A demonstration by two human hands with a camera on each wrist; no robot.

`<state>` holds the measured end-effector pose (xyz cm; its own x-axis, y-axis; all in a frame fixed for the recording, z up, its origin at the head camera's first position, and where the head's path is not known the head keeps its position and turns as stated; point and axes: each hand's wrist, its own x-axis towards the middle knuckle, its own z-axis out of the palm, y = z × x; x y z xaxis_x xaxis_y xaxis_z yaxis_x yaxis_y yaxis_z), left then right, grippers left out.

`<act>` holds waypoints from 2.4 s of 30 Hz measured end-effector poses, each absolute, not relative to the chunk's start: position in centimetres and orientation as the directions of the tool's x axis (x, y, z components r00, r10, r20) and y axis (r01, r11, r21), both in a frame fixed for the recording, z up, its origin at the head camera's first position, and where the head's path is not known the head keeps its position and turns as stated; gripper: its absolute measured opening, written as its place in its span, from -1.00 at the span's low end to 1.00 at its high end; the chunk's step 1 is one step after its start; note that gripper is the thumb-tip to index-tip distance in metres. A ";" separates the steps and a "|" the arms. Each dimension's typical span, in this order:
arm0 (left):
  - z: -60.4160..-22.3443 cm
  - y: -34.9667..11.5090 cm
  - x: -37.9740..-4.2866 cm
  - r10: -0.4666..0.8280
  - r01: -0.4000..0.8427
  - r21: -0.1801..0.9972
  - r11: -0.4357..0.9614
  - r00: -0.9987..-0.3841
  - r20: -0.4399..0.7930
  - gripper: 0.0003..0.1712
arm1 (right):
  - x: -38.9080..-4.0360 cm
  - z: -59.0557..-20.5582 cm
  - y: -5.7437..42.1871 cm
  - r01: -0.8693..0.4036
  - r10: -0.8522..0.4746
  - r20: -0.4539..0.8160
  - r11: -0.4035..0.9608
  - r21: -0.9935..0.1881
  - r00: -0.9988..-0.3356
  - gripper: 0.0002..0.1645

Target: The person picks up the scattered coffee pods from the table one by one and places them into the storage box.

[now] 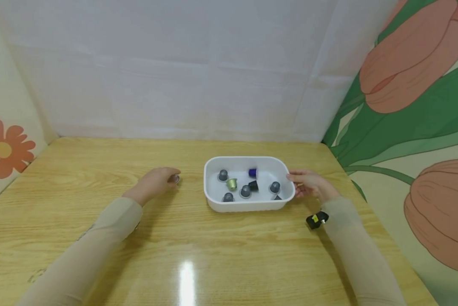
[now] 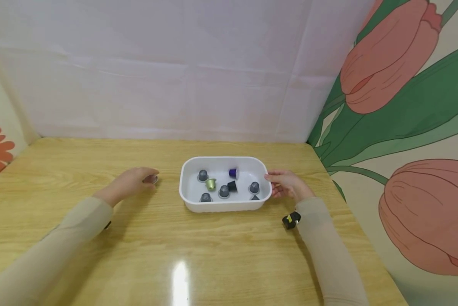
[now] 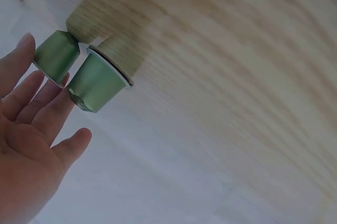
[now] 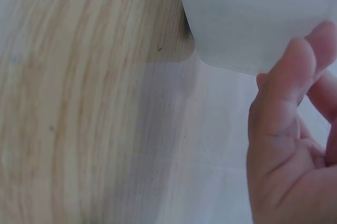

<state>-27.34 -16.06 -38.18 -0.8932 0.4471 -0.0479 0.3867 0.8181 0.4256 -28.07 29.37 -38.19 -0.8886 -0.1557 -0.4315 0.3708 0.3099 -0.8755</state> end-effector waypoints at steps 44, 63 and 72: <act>-34.7 -11.6 -25.8 0.473 0.470 0.559 0.683 -0.868 0.152 -0.77 | -27.9 -38.0 29.3 0.380 -0.177 -0.434 0.274 -0.884 -0.883 -0.33; -34.5 -7.0 -26.1 0.530 0.456 0.591 0.665 -0.846 0.056 -0.52 | -27.8 -38.0 29.3 0.379 -0.167 -0.434 0.281 -0.882 -0.886 -0.35; -35.5 -5.7 -26.6 0.571 0.534 0.528 0.660 -0.814 0.110 -0.63 | -27.9 -38.1 29.4 0.385 -0.168 -0.434 0.259 -0.886 -0.885 -0.37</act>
<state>-26.59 -5.69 -35.45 -0.8139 0.5705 0.1096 0.5339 0.6603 0.5282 -27.91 29.36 -38.13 -0.8854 -0.1679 -0.4335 0.3846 0.2594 -0.8859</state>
